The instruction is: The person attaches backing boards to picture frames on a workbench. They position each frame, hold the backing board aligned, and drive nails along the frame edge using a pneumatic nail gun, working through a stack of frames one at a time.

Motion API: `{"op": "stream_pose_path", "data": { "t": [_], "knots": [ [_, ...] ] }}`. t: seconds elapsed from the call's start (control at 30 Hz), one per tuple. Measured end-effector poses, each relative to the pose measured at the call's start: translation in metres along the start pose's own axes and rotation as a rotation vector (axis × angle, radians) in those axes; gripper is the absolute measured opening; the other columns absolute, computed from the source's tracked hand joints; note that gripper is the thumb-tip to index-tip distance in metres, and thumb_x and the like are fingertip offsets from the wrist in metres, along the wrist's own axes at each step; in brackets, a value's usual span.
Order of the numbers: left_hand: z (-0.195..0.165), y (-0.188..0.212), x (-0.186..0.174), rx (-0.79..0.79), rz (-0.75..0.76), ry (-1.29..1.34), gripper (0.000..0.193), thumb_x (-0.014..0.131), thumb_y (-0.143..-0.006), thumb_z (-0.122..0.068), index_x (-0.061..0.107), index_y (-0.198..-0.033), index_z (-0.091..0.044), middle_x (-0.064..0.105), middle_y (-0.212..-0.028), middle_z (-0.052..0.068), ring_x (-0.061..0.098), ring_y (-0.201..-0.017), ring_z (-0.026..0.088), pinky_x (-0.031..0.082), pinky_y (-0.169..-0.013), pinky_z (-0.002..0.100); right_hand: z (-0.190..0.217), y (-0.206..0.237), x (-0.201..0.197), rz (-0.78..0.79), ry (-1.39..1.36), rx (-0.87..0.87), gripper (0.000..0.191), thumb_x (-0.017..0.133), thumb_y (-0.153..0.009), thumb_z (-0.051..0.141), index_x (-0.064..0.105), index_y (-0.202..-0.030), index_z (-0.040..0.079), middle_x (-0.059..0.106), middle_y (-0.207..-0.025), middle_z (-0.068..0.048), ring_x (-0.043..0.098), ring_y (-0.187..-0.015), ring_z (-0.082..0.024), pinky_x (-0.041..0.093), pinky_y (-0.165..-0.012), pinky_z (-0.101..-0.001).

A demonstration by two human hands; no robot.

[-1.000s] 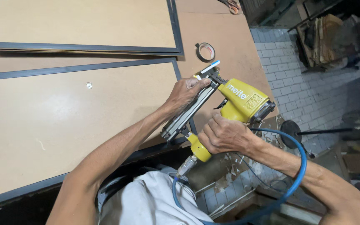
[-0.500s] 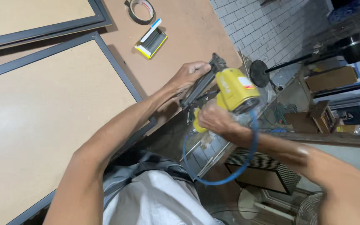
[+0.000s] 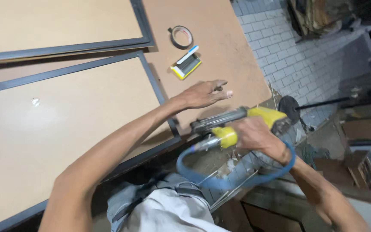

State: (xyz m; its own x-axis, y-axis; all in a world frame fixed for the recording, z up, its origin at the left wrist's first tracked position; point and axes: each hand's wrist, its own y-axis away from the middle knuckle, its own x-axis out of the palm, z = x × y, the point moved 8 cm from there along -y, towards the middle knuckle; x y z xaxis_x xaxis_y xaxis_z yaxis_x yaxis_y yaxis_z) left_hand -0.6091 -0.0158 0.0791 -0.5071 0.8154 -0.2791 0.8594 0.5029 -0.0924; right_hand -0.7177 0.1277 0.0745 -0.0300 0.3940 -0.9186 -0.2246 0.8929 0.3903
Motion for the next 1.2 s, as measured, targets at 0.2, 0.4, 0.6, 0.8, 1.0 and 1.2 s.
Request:
{"op": "stream_pose_path", "data": {
  "t": [0.2, 0.4, 0.6, 0.8, 1.0, 1.2],
  "knots": [
    [0.039, 0.216, -0.186, -0.121, -0.544, -0.498, 0.047, 0.063, -0.099, -0.042, 0.066, -0.132, -0.008, 0.068, -0.132, 0.015, 0.062, -0.125, 0.033, 0.046, -0.107, 0.049, -0.059, 0.037, -0.033, -0.649, -1.396, 0.218, 0.028, 0.078, -0.074, 0.005, 0.068, -0.1, 0.008, 0.068, -0.083, -0.011, 0.067, -0.095, -0.033, 0.052, -0.092, -0.0564],
    [0.095, 0.39, -0.211, -0.482, -0.679, -0.69, 0.049, 0.063, -0.099, -0.044, 0.065, -0.135, -0.012, 0.065, -0.139, 0.015, 0.057, -0.135, 0.036, 0.048, -0.111, 0.051, 0.011, 0.014, -0.019, -0.719, -1.999, -0.251, 0.02, 0.063, -0.077, -0.004, 0.062, -0.093, 0.007, 0.063, -0.084, -0.009, 0.064, -0.124, -0.041, 0.03, -0.124, -0.0685],
    [0.112, 0.446, -0.209, -0.332, -0.684, -0.771, 0.062, 0.068, -0.09, -0.047, 0.06, -0.136, -0.006, 0.053, -0.148, 0.021, 0.048, -0.14, 0.039, 0.041, -0.117, 0.054, 0.115, -0.066, -0.038, -0.707, -2.224, -0.35, 0.007, 0.065, -0.084, 0.004, 0.058, -0.085, 0.005, 0.056, -0.072, -0.008, 0.069, -0.105, -0.039, 0.032, -0.122, -0.0747],
    [0.104, 0.522, -0.268, -0.399, -0.782, -0.918, 0.056, 0.069, -0.093, -0.036, 0.06, -0.139, -0.007, 0.049, -0.149, 0.02, 0.044, -0.142, 0.04, 0.032, -0.123, 0.056, 0.207, -0.127, -0.046, -0.657, -2.078, -0.181, 0.011, 0.064, -0.085, 0.001, 0.056, -0.08, 0.007, 0.055, -0.071, -0.008, 0.071, -0.093, -0.035, 0.039, -0.117, -0.073],
    [0.132, 0.532, -0.313, -0.379, -0.878, -0.99, 0.052, 0.072, -0.096, -0.031, 0.06, -0.138, -0.003, 0.056, -0.142, 0.022, 0.05, -0.138, 0.039, 0.032, -0.122, 0.055, 0.29, -0.187, -0.047, -0.585, -1.896, -0.072, 0.014, 0.064, -0.076, -0.008, 0.056, -0.074, 0.003, 0.056, -0.068, -0.009, 0.073, -0.084, -0.033, 0.049, -0.109, -0.0649],
    [0.156, 0.527, -0.347, -0.4, -1.049, -0.869, 0.031, 0.079, -0.094, -0.027, 0.073, -0.111, -0.001, 0.064, -0.111, 0.017, 0.059, -0.107, 0.031, 0.044, -0.101, 0.05, 0.367, -0.247, -0.075, -0.441, -1.784, -0.125, 0.013, 0.058, -0.071, -0.01, 0.056, -0.073, 0.003, 0.057, -0.067, -0.01, 0.071, -0.079, -0.032, 0.051, -0.107, -0.0611]
  ]
}}
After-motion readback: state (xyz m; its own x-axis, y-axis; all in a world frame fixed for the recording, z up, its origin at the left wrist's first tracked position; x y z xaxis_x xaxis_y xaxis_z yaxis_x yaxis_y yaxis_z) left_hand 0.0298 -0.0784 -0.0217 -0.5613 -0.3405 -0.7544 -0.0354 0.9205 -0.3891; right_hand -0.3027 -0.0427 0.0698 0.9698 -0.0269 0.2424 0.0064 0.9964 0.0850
